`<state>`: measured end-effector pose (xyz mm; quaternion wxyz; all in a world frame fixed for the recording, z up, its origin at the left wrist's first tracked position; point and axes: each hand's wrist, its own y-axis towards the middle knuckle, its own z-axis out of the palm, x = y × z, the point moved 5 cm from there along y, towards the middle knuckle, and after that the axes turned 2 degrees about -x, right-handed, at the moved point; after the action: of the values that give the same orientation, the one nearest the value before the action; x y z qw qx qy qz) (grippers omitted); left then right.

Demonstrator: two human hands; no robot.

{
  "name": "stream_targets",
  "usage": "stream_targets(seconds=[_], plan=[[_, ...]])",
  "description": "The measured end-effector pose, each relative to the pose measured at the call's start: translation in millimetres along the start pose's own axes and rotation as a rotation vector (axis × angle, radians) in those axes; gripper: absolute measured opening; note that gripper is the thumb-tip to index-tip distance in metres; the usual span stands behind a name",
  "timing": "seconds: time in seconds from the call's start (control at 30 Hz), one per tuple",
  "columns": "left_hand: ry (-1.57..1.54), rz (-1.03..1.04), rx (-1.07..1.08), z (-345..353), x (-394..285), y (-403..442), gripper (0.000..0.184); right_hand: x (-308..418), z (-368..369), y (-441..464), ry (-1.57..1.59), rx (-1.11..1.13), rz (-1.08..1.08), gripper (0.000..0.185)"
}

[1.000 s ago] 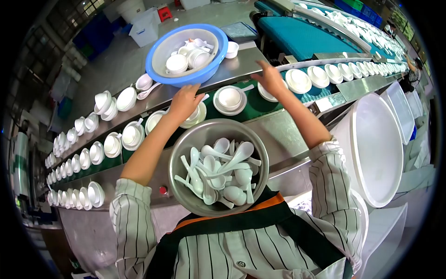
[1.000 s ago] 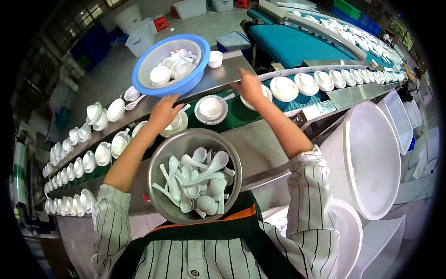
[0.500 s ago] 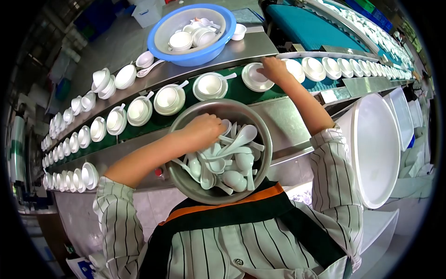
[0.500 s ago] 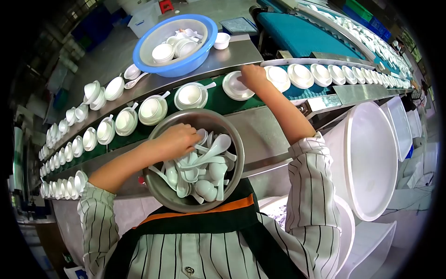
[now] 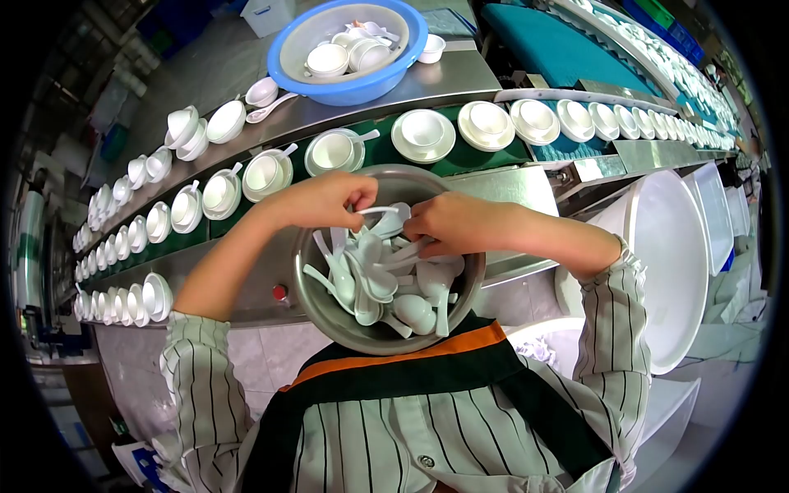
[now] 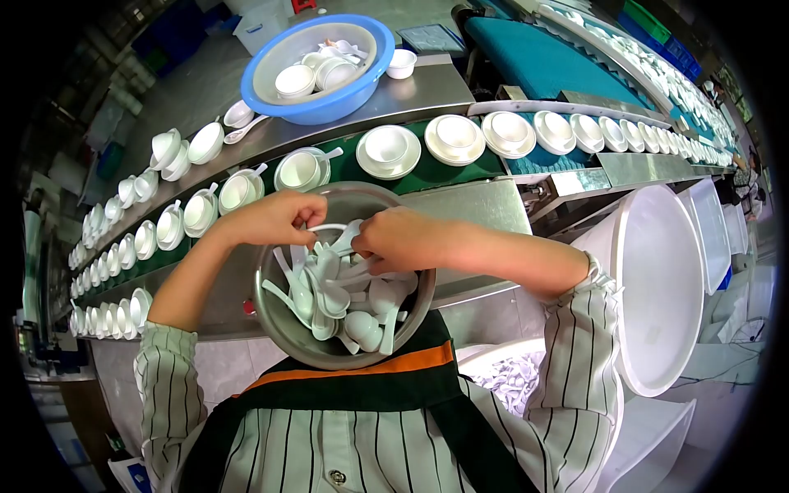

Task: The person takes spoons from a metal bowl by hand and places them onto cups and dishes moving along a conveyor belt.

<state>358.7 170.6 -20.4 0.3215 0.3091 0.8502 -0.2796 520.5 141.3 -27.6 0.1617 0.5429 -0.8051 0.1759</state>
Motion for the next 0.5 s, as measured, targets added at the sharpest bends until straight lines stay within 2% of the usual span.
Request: stream_targets(seconds=[0.07, 0.13, 0.27, 0.3, 0.37, 0.4, 0.43, 0.47, 0.5], plan=[[-0.192, -0.052, -0.052, -9, 3, 5, 0.019, -5, 5, 2, -0.023, 0.028, -0.007, 0.021], [-0.348, -0.145, -0.088, -25, 7, 8, 0.017, 3, -9, 2, 0.052, -0.041, -0.003, 0.020], [-0.636, 0.015, -0.395, -58, 20, 23, 0.029, 6, -39, -2, 0.337, -0.271, 0.038, 0.021], [-0.611, 0.039, -0.550, -67, 20, 26, 0.027, -2, -50, -6, 0.399, -0.362, 0.054, 0.022], [-0.327, -0.061, -0.736, -84, 34, 33, 0.025, -55, -60, -12, 0.854, -0.597, 0.220, 0.016], [-0.266, -0.047, -0.819, -87, 39, 39, 0.025, -96, -67, -13, 0.944, -0.828, 0.106, 0.014], [-0.202, -0.032, -0.900, -87, 47, 48, 0.024, -137, -69, -16, 0.911, -0.976, 0.205, 0.014], [-0.053, 0.090, -0.980, -88, 57, 59, 0.025, -170, -68, -18, 0.983, -1.136, 0.324, 0.015], [0.135, 0.060, -1.004, -88, 47, 62, 0.026, -191, -63, -19, 1.047, -1.231, 0.369, 0.017]])
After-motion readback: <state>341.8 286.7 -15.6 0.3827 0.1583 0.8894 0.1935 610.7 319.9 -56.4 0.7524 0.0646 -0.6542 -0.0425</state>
